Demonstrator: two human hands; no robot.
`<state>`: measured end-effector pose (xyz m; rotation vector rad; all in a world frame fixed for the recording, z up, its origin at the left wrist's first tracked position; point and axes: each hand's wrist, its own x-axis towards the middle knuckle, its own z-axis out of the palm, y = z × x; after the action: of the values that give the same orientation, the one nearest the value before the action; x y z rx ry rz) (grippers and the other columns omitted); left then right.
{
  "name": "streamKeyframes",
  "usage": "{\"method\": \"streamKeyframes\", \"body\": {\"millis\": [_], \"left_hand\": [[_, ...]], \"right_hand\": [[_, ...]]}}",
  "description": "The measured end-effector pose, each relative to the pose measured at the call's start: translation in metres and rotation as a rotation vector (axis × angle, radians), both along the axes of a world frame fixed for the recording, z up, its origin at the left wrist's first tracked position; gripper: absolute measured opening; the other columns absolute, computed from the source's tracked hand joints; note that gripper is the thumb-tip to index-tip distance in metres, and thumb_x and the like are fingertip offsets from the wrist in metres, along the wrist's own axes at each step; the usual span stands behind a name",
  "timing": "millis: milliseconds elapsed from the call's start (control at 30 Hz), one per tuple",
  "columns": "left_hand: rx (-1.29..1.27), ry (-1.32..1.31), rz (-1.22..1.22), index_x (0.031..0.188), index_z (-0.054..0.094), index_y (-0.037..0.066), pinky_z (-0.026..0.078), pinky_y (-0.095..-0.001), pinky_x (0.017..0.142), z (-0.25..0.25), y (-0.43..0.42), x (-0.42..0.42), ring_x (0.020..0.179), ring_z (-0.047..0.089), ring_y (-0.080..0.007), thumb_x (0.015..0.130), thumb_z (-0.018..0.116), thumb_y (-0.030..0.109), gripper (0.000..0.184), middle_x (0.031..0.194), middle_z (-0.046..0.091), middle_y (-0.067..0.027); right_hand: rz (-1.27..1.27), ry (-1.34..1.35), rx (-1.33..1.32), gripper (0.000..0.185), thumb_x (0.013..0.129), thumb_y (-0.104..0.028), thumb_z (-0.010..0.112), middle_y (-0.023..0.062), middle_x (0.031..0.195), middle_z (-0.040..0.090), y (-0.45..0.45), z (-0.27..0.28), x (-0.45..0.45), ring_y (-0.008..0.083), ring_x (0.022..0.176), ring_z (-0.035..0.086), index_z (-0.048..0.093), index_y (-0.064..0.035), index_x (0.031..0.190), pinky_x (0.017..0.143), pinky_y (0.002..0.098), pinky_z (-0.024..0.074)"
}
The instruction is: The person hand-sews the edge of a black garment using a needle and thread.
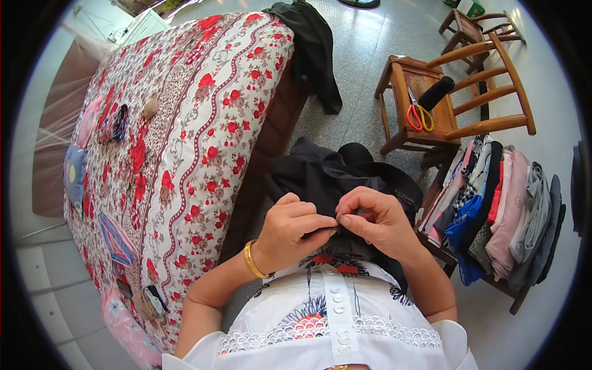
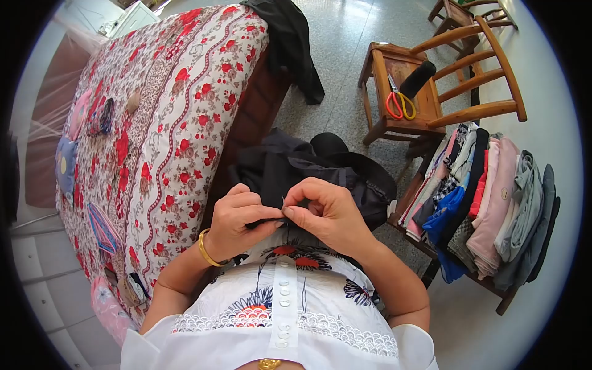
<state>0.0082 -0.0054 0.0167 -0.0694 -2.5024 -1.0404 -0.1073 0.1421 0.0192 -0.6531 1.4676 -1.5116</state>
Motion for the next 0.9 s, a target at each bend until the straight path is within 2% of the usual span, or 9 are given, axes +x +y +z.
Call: {"method": "streamKeyframes", "body": {"millis": [133, 200, 233, 333, 467, 600, 667, 800, 900], "left_hand": [[0.028, -0.063, -0.035, 0.072, 0.064, 0.009, 0.031, -0.026, 0.049, 0.004, -0.002, -0.001, 0.046, 0.037, -0.0142, 0.052, 0.069, 0.002, 0.022, 0.05, 0.042, 0.0002], [0.064, -0.09, -0.045, 0.073, 0.064, 0.009, 0.031, -0.026, 0.049, 0.006, -0.003, -0.002, 0.046, 0.037, -0.0141, 0.053, 0.068, 0.002, 0.021, 0.05, 0.043, -0.0001], [0.113, -0.112, -0.05, 0.072, 0.064, 0.008, 0.031, -0.0258, 0.049, 0.007, -0.005, -0.002, 0.046, 0.038, -0.0138, 0.054, 0.068, 0.002, 0.019, 0.05, 0.044, -0.0005], [0.214, -0.165, -0.064, 0.072, 0.064, 0.006, 0.032, -0.0249, 0.049, 0.005, -0.008, 0.001, 0.045, 0.04, -0.0133, 0.058, 0.067, 0.003, 0.015, 0.05, 0.048, -0.0014], [0.453, -0.244, -0.024, 0.07, 0.063, 0.001, 0.033, -0.0219, 0.048, -0.005, -0.011, 0.004, 0.047, 0.043, -0.008, 0.067, 0.066, 0.005, 0.006, 0.052, 0.052, -0.0015], [0.734, -0.446, 0.074, 0.07, 0.063, -0.001, 0.033, -0.0201, 0.047, -0.003, -0.022, 0.008, 0.052, 0.043, -0.003, 0.074, 0.063, 0.008, 0.01, 0.055, 0.054, 0.0009], [0.87, -0.615, 0.068, 0.069, 0.062, -0.002, 0.032, -0.0187, 0.049, -0.002, -0.029, 0.009, 0.056, 0.042, -0.0003, 0.076, 0.061, 0.011, 0.014, 0.058, 0.053, 0.0042], [1.005, -0.661, 0.084, 0.068, 0.062, -0.001, 0.032, -0.0171, 0.05, -0.017, -0.036, 0.018, 0.056, 0.042, 0.0002, 0.076, 0.061, 0.011, 0.014, 0.06, 0.052, 0.0062], [1.202, -0.649, 0.097, 0.067, 0.062, 0.001, 0.032, -0.016, 0.053, -0.017, -0.039, 0.02, 0.056, 0.041, 0.0007, 0.076, 0.061, 0.011, 0.013, 0.059, 0.051, 0.007]], "right_hand": [[0.071, 0.157, -0.036, 0.005, 0.077, -0.005, 0.058, -0.0037, 0.074, 0.049, -0.001, -0.005, -0.006, -0.0006, 0.053, 0.035, 0.056, -0.0004, 0.079, 0.046, 0.015, 0.028], [-0.148, -0.004, -0.166, 0.006, 0.081, -0.007, 0.054, -0.0028, 0.073, 0.049, -0.005, 0.001, -0.002, -0.0008, 0.049, 0.036, 0.055, -0.0014, 0.083, 0.044, 0.0144, 0.0289], [-0.223, -0.218, -0.084, 0.009, 0.085, -0.011, 0.048, 0.0011, 0.078, 0.053, -0.003, 0.01, -0.006, -0.0002, 0.044, 0.038, 0.052, -0.0034, 0.082, 0.038, 0.0143, 0.0301], [-0.411, -0.528, -0.246, 0.008, 0.087, -0.016, 0.045, 0.0074, 0.08, 0.059, 0.004, 0.012, -0.03, 0.0025, 0.037, 0.041, 0.046, -0.0077, 0.086, 0.031, 0.0141, 0.0296], [-0.342, -0.734, -0.3, 0.011, 0.088, -0.018, 0.043, 0.0005, 0.062, 0.049, 0.03, 0.026, -0.061, 0.0037, 0.035, 0.039, 0.045, -0.0084, 0.092, 0.03, 0.0159, 0.0325], [-0.429, -0.594, -0.45, 0.013, 0.088, -0.011, 0.043, 0.0002, 0.061, 0.037, 0.069, 0.038, -0.108, 0.0026, 0.054, 0.042, 0.045, -0.0005, 0.096, 0.046, 0.0147, 0.0428], [-0.621, -0.57, -0.465, 0.011, 0.086, -0.006, 0.045, 0.0013, 0.062, 0.036, 0.093, 0.05, -0.129, 0.0061, 0.058, 0.043, 0.046, 0.003, 0.094, 0.059, 0.0178, 0.0473], [-0.951, -0.327, -0.524, 0.01, 0.083, -0.004, 0.05, 0.0082, 0.07, 0.052, 0.169, 0.05, -0.188, 0.0194, 0.083, 0.056, 0.049, 0.0033, 0.075, 0.088, 0.0323, 0.0437], [-1.095, -0.09, -0.503, 0.014, 0.082, -0.004, 0.052, 0.0137, 0.075, 0.055, 0.22, 0.058, -0.216, 0.0258, 0.095, 0.054, 0.047, 0.0035, 0.071, 0.094, 0.0367, 0.0393]]}}
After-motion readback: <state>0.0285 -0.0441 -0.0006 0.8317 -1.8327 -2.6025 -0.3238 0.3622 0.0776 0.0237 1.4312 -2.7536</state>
